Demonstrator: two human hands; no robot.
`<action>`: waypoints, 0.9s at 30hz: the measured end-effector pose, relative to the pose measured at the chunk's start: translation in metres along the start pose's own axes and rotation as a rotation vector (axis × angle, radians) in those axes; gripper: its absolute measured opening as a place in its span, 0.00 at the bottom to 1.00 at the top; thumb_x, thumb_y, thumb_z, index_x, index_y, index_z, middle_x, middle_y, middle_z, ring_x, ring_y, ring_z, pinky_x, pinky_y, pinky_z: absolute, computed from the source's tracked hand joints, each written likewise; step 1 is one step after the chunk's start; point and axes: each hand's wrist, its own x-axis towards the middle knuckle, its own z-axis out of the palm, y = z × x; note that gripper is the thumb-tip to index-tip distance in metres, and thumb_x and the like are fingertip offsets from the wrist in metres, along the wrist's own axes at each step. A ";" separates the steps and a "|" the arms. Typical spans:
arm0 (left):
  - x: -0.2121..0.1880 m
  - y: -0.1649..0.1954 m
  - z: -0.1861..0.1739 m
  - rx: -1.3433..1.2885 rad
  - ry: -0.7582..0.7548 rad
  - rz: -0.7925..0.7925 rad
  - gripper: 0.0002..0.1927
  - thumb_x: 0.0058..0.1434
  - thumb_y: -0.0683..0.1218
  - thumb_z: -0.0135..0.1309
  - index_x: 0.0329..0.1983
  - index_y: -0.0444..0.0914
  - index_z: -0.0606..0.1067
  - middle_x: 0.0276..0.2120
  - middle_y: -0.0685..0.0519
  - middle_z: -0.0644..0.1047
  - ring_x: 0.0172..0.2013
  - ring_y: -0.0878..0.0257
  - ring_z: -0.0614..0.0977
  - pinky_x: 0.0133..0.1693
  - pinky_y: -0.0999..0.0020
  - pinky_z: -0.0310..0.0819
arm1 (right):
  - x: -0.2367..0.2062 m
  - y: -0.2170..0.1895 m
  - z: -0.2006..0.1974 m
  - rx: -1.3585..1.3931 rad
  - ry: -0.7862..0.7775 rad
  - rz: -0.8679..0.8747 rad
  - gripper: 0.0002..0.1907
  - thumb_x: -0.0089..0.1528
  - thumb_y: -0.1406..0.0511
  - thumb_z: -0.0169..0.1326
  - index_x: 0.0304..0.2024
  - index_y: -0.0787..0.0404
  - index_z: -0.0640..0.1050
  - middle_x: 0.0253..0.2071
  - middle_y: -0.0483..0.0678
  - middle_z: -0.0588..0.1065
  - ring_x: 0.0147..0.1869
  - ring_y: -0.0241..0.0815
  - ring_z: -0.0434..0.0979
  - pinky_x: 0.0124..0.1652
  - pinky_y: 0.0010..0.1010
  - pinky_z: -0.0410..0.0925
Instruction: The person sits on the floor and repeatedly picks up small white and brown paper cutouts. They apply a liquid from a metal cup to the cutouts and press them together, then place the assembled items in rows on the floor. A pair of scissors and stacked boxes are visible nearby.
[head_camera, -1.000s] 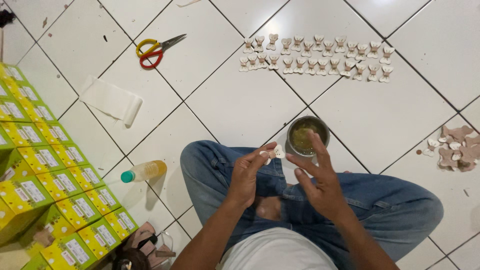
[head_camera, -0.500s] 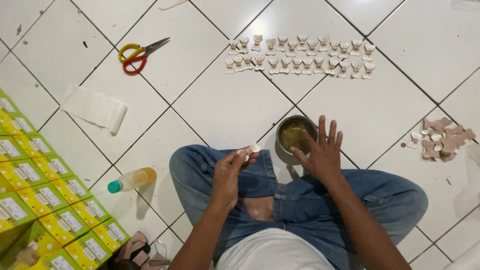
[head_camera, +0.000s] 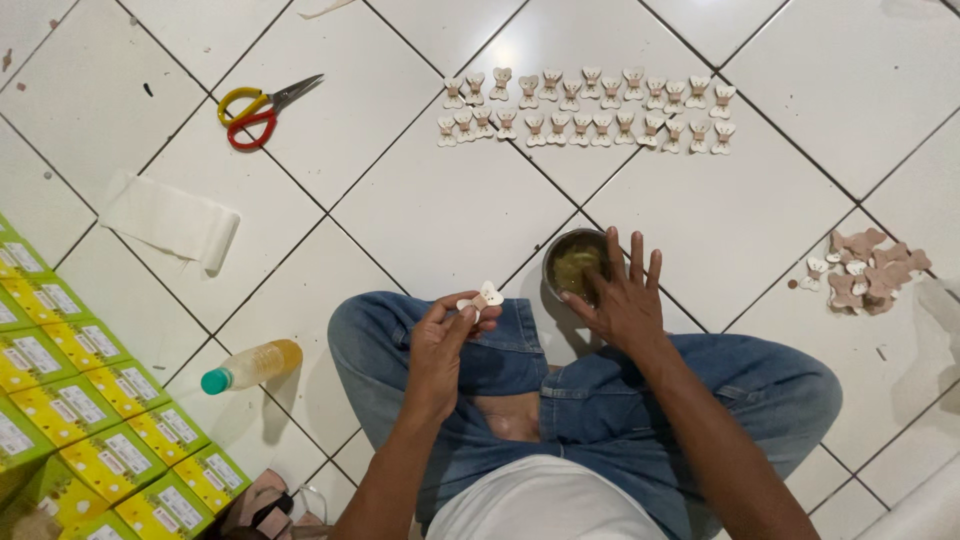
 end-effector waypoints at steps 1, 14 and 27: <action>0.000 -0.001 0.001 -0.007 -0.003 0.004 0.17 0.70 0.48 0.52 0.54 0.32 0.75 0.43 0.46 0.85 0.42 0.64 0.84 0.48 0.69 0.76 | -0.002 0.001 0.001 0.035 0.043 -0.032 0.35 0.61 0.37 0.47 0.45 0.55 0.86 0.80 0.57 0.45 0.81 0.66 0.32 0.68 0.67 0.32; 0.001 -0.006 0.025 -0.039 0.003 -0.033 0.16 0.69 0.48 0.54 0.51 0.33 0.81 0.41 0.51 0.85 0.39 0.68 0.84 0.42 0.73 0.75 | -0.032 -0.068 -0.103 0.651 0.083 -0.005 0.15 0.65 0.63 0.57 0.54 0.50 0.82 0.81 0.52 0.53 0.86 0.62 0.46 0.76 0.56 0.52; -0.009 0.001 0.045 -0.037 -0.065 0.078 0.17 0.70 0.45 0.54 0.56 0.29 0.79 0.48 0.46 0.83 0.47 0.67 0.82 0.54 0.70 0.75 | -0.013 -0.104 -0.133 0.152 0.272 -0.287 0.29 0.65 0.64 0.58 0.69 0.43 0.73 0.79 0.56 0.47 0.83 0.65 0.40 0.75 0.63 0.43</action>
